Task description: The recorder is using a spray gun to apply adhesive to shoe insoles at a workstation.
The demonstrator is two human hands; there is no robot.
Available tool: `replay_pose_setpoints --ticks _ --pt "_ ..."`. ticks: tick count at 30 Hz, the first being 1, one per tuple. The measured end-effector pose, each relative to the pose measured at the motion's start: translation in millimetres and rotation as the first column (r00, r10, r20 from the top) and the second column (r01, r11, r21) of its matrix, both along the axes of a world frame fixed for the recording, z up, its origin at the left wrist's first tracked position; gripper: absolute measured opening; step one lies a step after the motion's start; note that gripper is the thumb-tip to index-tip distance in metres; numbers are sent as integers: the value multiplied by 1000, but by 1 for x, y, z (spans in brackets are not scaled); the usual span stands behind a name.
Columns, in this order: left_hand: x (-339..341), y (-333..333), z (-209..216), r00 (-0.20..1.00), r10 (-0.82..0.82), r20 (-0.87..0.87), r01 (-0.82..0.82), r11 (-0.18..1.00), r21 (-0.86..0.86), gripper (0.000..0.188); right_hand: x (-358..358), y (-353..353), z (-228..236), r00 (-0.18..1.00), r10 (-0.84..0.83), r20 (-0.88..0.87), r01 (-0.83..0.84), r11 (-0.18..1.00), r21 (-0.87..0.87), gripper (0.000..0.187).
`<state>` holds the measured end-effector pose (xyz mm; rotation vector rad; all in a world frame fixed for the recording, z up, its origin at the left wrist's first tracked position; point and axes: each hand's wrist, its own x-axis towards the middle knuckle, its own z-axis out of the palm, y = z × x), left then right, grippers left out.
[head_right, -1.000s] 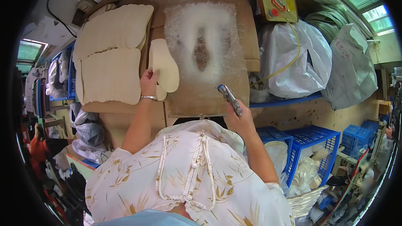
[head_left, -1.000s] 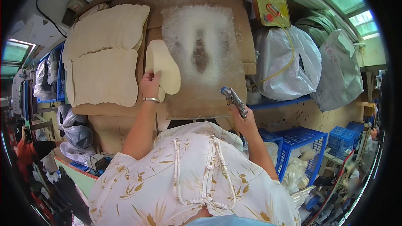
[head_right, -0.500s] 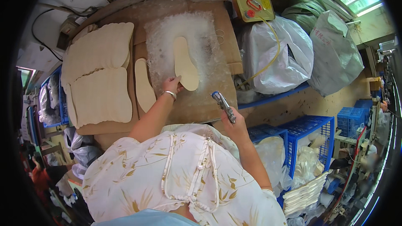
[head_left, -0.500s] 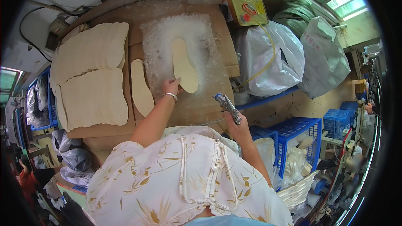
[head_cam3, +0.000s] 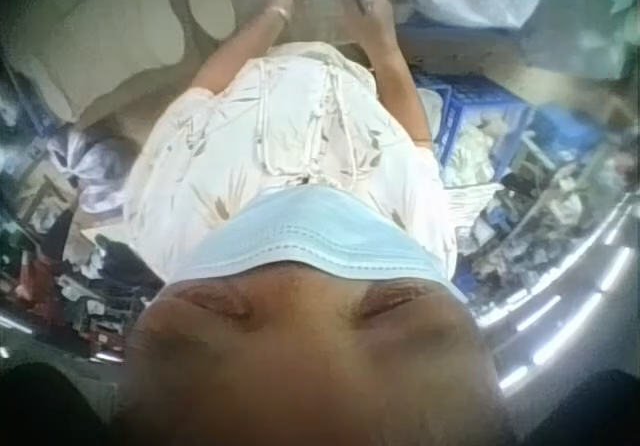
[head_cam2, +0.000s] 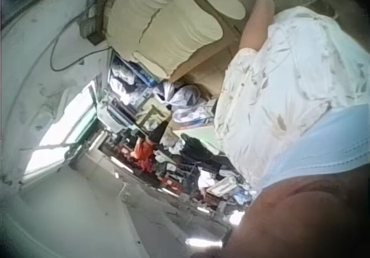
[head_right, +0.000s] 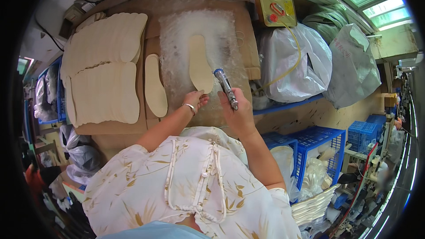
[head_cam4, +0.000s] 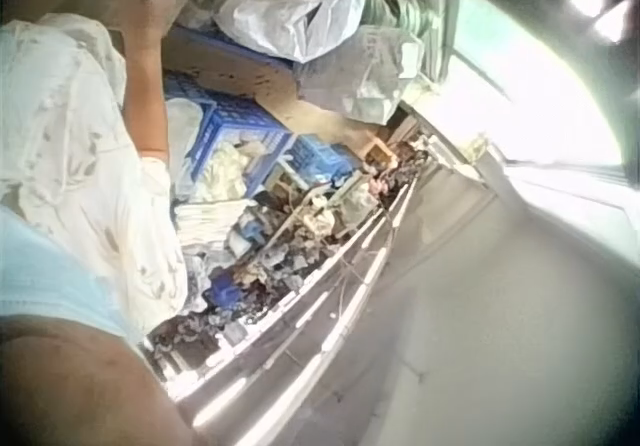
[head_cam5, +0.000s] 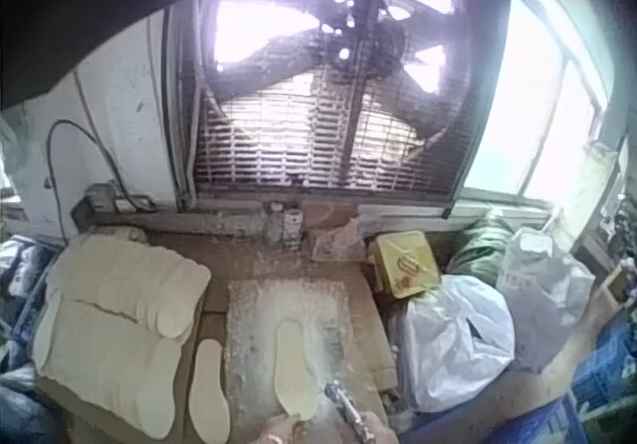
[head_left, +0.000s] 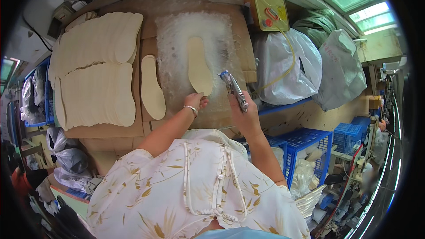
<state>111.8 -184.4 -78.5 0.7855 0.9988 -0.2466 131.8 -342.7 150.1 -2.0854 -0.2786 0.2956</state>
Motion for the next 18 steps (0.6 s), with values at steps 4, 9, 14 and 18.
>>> replay_pose_setpoints --ticks 4,9,14,18 --pt "-5 -2 1 1000 12 8 -12 1000 7 16 1 0 -3 999 18 31 -20 997 69 25" --pt "-7 -2 0 1000 4 14 -4 1000 20 14 8 -9 -8 1000 1 -3 -1 999 36 26" --pt "-7 -3 1 1000 -3 13 3 999 32 14 11 -14 -10 996 47 79 -55 993 108 25" --pt "-9 -4 0 1000 10 15 -10 999 39 15 14 -20 -10 1000 9 -28 -7 996 84 22"
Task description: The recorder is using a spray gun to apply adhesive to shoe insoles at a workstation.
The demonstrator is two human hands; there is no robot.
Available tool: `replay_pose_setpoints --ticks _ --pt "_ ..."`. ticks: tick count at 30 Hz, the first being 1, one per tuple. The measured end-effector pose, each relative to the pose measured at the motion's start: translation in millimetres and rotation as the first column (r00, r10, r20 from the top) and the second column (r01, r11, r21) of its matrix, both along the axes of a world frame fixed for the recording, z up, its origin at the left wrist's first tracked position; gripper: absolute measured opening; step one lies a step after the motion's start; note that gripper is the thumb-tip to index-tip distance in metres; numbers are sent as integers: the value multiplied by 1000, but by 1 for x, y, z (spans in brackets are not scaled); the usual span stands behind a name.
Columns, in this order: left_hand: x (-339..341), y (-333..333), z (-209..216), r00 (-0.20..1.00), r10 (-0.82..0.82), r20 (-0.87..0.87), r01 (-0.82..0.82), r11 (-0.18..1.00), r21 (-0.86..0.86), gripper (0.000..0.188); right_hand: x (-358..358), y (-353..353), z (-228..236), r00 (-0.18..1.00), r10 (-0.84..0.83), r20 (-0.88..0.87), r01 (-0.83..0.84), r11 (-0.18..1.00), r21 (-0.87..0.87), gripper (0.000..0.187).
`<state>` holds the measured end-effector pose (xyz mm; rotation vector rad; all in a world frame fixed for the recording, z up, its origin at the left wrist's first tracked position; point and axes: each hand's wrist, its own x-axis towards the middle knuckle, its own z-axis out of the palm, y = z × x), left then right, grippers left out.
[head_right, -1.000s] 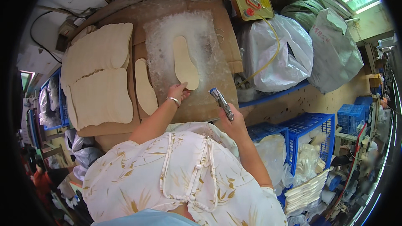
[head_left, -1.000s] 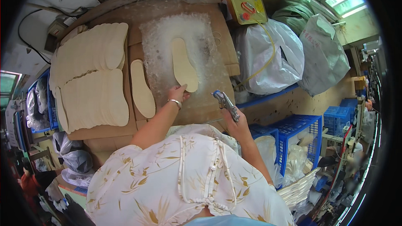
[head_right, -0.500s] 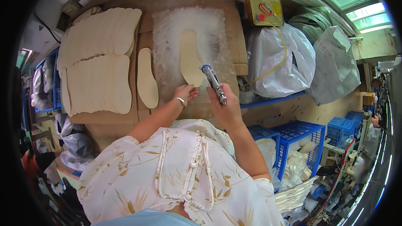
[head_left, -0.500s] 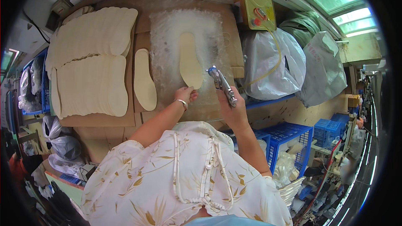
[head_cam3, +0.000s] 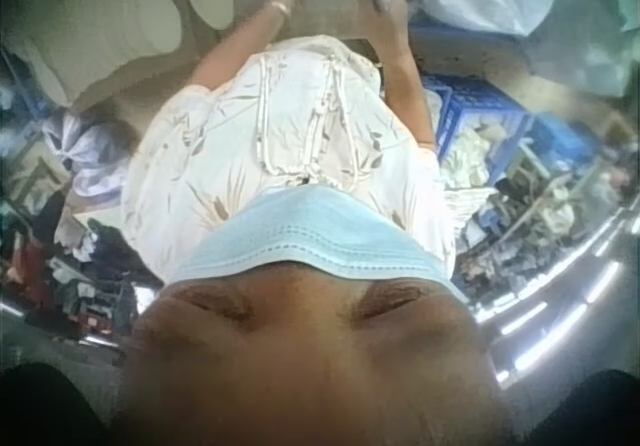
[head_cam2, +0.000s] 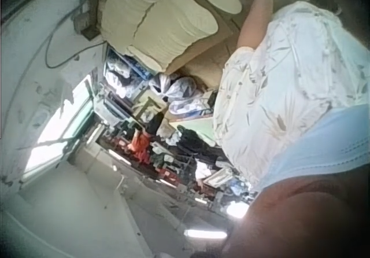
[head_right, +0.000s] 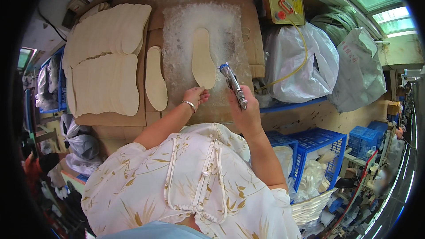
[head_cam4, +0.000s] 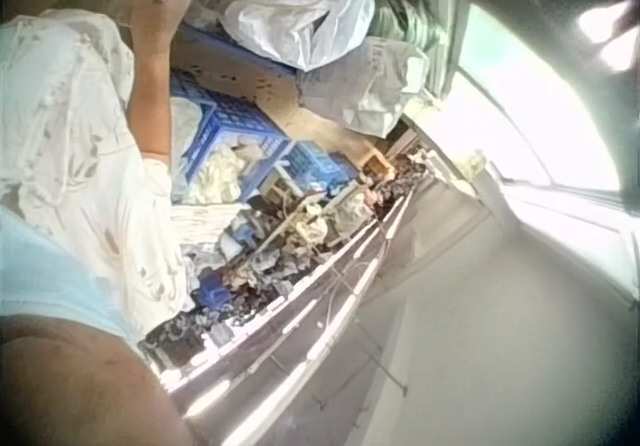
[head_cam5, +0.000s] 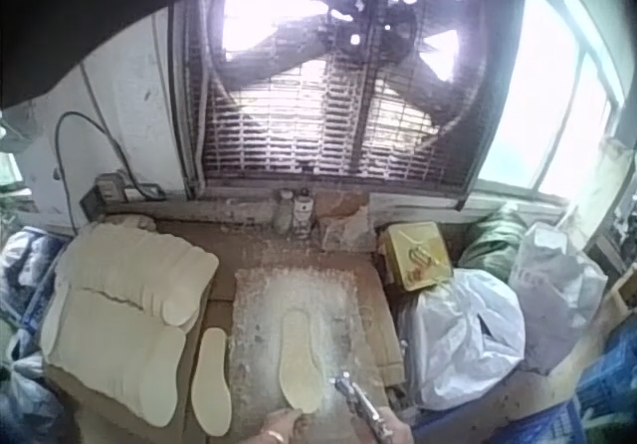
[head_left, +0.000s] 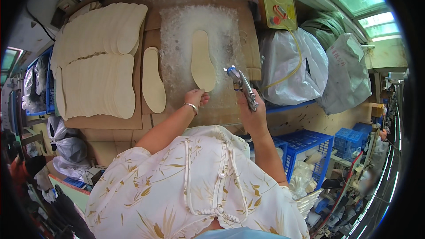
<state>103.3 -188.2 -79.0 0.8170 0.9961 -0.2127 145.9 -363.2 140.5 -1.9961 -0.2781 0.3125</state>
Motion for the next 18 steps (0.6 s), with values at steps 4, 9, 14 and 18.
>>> replay_pose_setpoints --ticks 4,9,14,18 --pt "0 -1 1 1000 28 -3 -28 1000 6 18 -2 0 2 998 59 7 -59 998 26 22" --pt "0 -2 6 1000 21 -1 -21 1000 6 17 -1 -10 -1 999 40 -22 -41 999 -35 23" --pt "-1 0 4 1000 3 9 -3 1000 0 17 0 -8 1 998 62 -18 -62 998 -15 22" --pt "-1 -1 7 1000 5 9 -5 1000 -6 18 -3 -8 4 995 95 41 -94 995 -18 22"
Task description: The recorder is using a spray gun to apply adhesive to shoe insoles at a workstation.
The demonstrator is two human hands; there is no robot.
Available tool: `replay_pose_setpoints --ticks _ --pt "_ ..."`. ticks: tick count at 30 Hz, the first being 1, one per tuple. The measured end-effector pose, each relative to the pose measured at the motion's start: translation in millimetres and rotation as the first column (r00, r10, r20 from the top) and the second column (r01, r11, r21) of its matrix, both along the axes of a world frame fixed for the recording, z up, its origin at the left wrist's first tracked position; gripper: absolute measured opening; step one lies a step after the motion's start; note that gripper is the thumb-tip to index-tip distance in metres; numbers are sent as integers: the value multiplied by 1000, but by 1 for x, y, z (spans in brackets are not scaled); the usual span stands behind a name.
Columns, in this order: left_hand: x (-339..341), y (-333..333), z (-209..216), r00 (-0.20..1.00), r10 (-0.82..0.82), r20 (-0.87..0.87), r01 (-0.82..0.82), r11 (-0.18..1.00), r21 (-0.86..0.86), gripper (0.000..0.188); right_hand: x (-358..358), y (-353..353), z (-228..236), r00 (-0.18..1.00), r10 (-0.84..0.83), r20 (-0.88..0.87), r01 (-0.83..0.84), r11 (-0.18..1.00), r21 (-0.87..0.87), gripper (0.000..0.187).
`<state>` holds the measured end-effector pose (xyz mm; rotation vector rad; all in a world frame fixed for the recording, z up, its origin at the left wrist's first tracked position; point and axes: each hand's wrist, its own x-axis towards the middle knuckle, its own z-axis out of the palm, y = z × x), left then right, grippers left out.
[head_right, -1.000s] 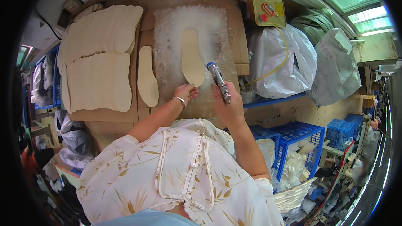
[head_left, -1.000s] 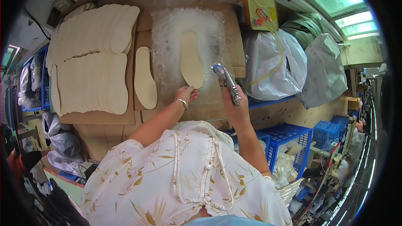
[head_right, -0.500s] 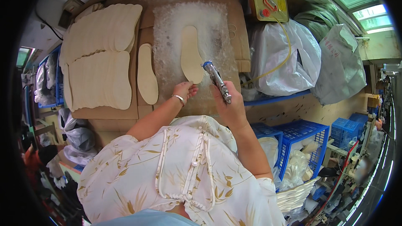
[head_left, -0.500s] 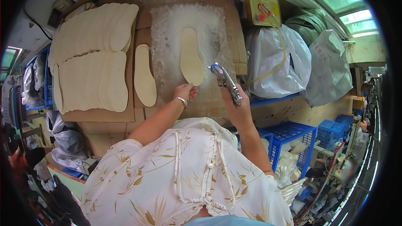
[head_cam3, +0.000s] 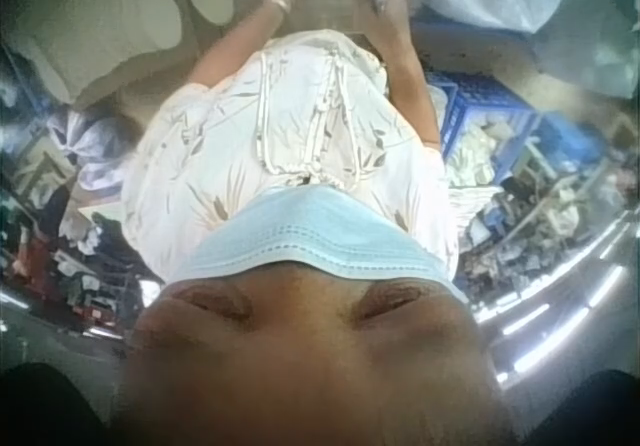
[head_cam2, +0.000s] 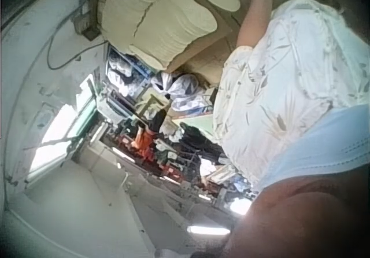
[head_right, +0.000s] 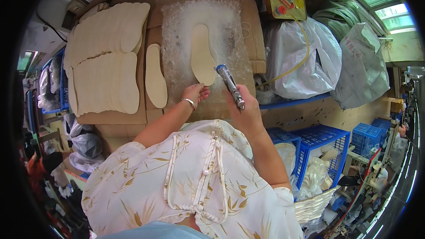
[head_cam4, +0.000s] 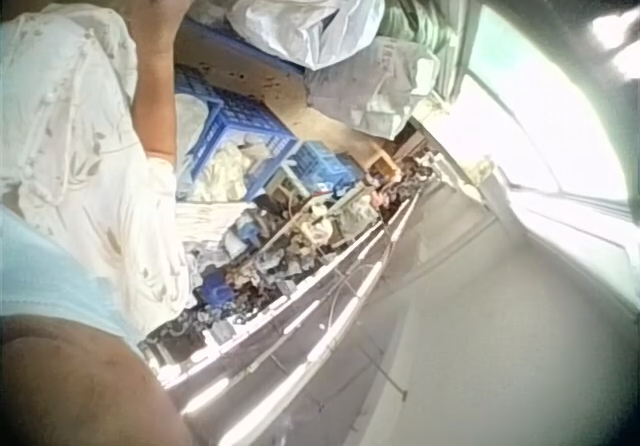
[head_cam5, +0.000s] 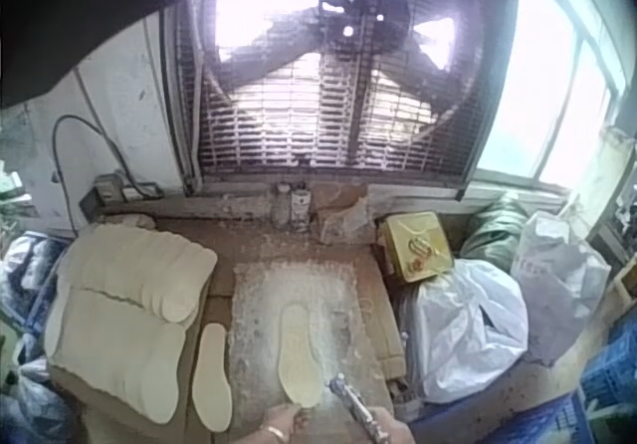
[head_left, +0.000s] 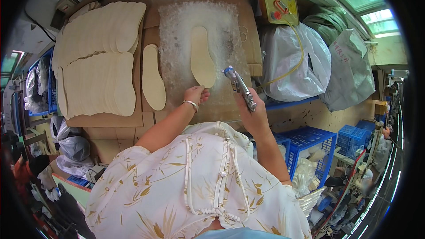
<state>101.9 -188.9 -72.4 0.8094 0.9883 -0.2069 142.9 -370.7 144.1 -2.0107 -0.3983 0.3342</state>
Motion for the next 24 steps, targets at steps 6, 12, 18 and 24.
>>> replay_pose_setpoints --ticks 6,12,18,24 --pt "-1 -1 3 1000 8 3 -8 1000 6 18 3 5 -2 995 -61 -73 58 997 -46 22" --pt "-2 0 3 1000 15 -1 -15 1000 4 18 -2 3 -9 999 -29 -18 29 1000 4 22" --pt "-4 -1 3 1000 21 -4 -21 1000 4 17 -5 -1 -8 998 -46 -33 45 999 -21 21" --pt "-3 -1 3 1000 22 -15 -22 1000 6 15 -3 -3 -7 994 -74 -84 73 997 -18 20"
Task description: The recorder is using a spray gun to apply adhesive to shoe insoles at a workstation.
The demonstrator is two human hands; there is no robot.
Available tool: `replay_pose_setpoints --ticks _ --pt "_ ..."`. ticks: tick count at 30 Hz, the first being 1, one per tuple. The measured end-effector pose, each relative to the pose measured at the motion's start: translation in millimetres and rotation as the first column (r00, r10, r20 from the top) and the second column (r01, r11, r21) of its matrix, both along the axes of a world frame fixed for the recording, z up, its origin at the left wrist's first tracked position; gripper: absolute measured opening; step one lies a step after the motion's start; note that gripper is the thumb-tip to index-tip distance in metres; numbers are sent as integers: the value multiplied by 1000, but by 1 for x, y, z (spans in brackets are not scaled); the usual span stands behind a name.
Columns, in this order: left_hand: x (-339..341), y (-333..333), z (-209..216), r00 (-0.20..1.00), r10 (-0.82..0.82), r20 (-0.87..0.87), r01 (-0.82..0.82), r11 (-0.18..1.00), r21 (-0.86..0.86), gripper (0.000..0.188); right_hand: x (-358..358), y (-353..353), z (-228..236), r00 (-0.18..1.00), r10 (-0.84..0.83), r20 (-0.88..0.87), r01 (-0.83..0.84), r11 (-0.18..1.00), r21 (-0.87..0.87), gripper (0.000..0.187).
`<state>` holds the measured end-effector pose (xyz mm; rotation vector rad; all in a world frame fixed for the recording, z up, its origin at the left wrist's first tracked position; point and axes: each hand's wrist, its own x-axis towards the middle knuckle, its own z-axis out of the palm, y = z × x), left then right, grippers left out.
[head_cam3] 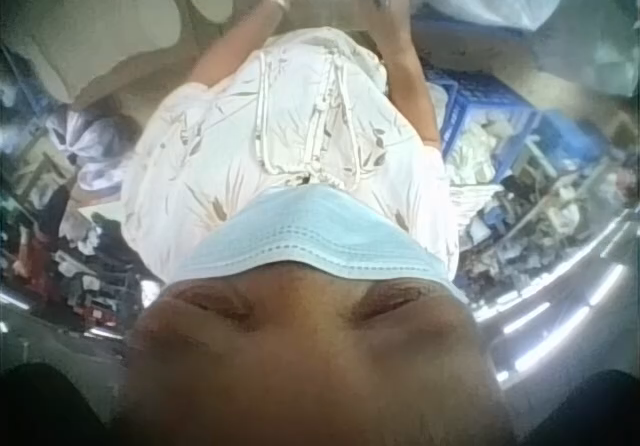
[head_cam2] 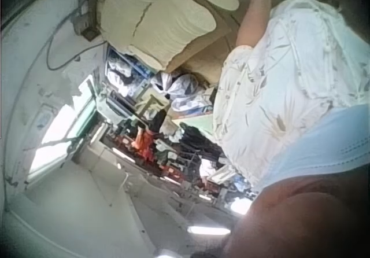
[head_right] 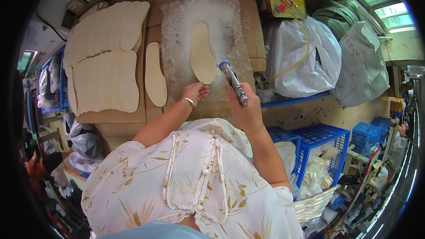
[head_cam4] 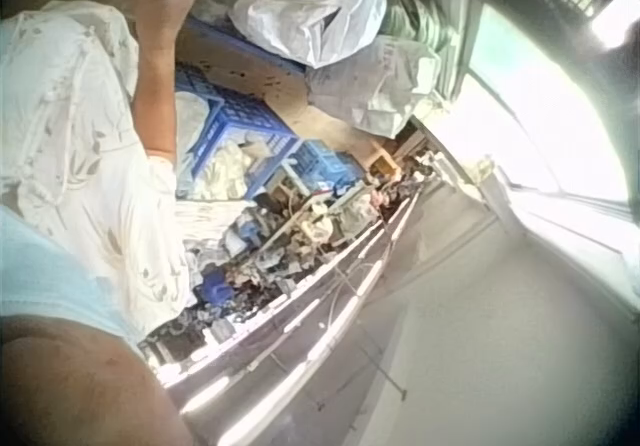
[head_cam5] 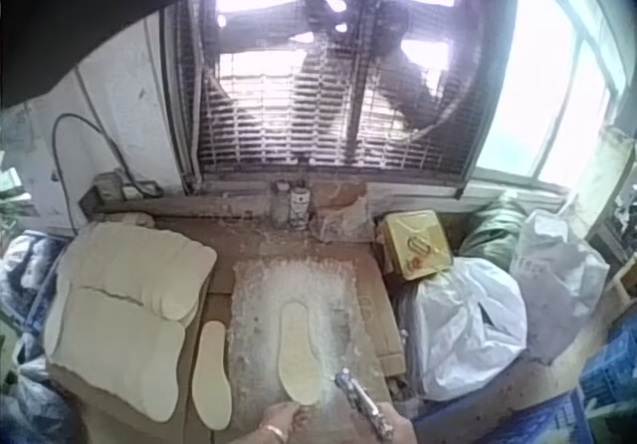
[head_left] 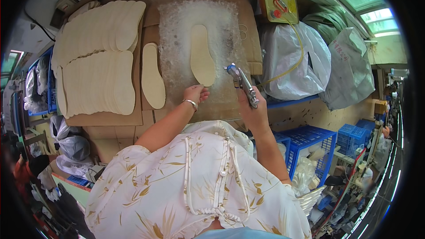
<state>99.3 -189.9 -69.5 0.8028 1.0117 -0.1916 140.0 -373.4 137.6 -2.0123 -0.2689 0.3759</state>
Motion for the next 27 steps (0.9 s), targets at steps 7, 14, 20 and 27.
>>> replay_pose_setpoints --ticks 7,14,20,27 --pt "-1 0 -4 1000 5 1 -5 1000 -2 14 -10 -6 3 997 38 63 -37 999 -21 23" --pt "1 0 -1 1000 3 -7 -3 1000 -1 15 -20 -12 4 995 57 83 -54 998 -36 19" --pt "0 -1 -3 1000 2 -1 -2 1000 17 15 -20 -13 6 1000 -18 11 18 999 -27 18" --pt "0 -1 -2 1000 -7 5 7 1000 16 15 -27 -18 7 1000 -3 25 4 999 -48 19"
